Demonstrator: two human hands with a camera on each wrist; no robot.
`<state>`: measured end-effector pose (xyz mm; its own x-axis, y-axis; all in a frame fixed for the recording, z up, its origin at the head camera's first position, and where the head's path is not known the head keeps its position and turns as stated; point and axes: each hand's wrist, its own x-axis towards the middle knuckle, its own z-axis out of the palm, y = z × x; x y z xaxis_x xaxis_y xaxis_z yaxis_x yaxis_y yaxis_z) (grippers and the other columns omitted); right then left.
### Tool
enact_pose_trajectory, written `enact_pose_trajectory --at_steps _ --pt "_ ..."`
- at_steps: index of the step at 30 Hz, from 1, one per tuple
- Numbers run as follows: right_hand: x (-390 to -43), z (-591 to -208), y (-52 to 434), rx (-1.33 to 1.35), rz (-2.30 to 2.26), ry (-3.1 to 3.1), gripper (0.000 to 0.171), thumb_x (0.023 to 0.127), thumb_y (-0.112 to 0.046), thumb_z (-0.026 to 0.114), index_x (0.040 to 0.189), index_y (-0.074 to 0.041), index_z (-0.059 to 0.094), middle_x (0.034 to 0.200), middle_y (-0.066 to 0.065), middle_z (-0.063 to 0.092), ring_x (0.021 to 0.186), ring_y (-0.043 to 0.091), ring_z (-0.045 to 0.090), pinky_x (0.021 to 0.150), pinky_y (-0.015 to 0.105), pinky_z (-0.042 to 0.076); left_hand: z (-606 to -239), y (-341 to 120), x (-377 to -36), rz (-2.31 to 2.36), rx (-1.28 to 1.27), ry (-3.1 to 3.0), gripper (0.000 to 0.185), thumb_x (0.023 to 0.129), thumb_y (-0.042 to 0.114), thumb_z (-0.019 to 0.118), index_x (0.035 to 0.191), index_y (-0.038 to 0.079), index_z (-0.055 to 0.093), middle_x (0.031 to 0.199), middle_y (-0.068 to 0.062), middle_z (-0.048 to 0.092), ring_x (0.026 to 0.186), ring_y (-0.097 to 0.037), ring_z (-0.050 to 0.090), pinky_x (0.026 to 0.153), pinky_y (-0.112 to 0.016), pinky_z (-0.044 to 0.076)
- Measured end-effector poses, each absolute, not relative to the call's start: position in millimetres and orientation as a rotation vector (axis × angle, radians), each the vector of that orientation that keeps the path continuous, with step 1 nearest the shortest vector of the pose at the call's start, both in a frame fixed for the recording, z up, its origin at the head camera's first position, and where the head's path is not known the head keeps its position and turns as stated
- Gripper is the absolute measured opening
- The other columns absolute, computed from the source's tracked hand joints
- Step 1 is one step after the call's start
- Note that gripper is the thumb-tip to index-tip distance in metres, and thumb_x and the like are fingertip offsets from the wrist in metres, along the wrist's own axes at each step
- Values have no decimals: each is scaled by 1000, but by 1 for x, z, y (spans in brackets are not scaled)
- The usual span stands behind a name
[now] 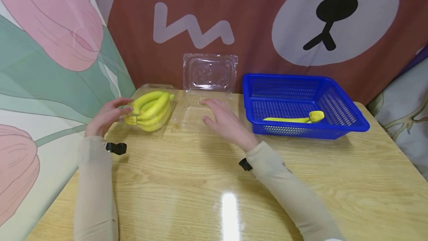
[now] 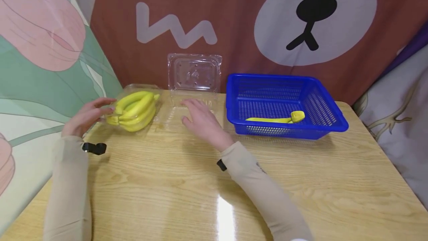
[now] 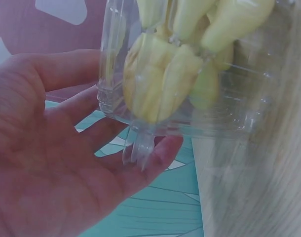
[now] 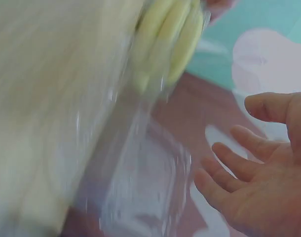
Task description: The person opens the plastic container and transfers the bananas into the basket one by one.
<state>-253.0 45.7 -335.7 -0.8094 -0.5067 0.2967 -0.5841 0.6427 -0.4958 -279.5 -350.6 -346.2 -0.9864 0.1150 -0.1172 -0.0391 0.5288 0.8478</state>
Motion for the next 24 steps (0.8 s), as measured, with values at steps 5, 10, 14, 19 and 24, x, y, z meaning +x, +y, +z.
enact_pose_trajectory --at_steps 5,10,14,19,24 --pt "-246 -344 2 936 1018 -2761 52 99 -24 58 147 -11 43 152 6 39 141 22 32 118 38 24 -348 -352 -280 1490 67 2574 59 103 26 51 153 4 29 155 -17 29 123 -28 40 91 -40 43" --pt "-240 -348 -36 952 1282 -2771 54 100 -23 54 149 -10 38 153 7 39 138 23 38 114 38 32 -351 -354 -281 1527 71 2565 57 103 22 50 152 3 30 154 -17 29 123 -29 39 93 -44 41" --pt "-239 -350 -56 944 1634 -2766 56 102 -24 47 153 -6 31 154 10 37 136 23 41 112 37 36 -350 -353 -280 1553 74 2547 56 102 21 51 152 3 30 155 -17 28 123 -28 38 94 -44 39" --pt "-238 -350 -70 877 1971 -2745 61 102 -22 40 155 -2 20 159 12 26 143 24 28 117 35 25 -341 -347 -272 1646 55 2478 50 101 20 53 147 8 37 146 -18 34 114 -24 44 90 -41 40" --pt "-239 -356 -76 855 2127 -2683 61 101 -17 39 155 0 17 161 14 20 146 26 22 119 37 21 -343 -350 -271 1668 45 2463 47 101 24 56 144 12 41 136 -10 42 109 -21 46 89 -41 40"
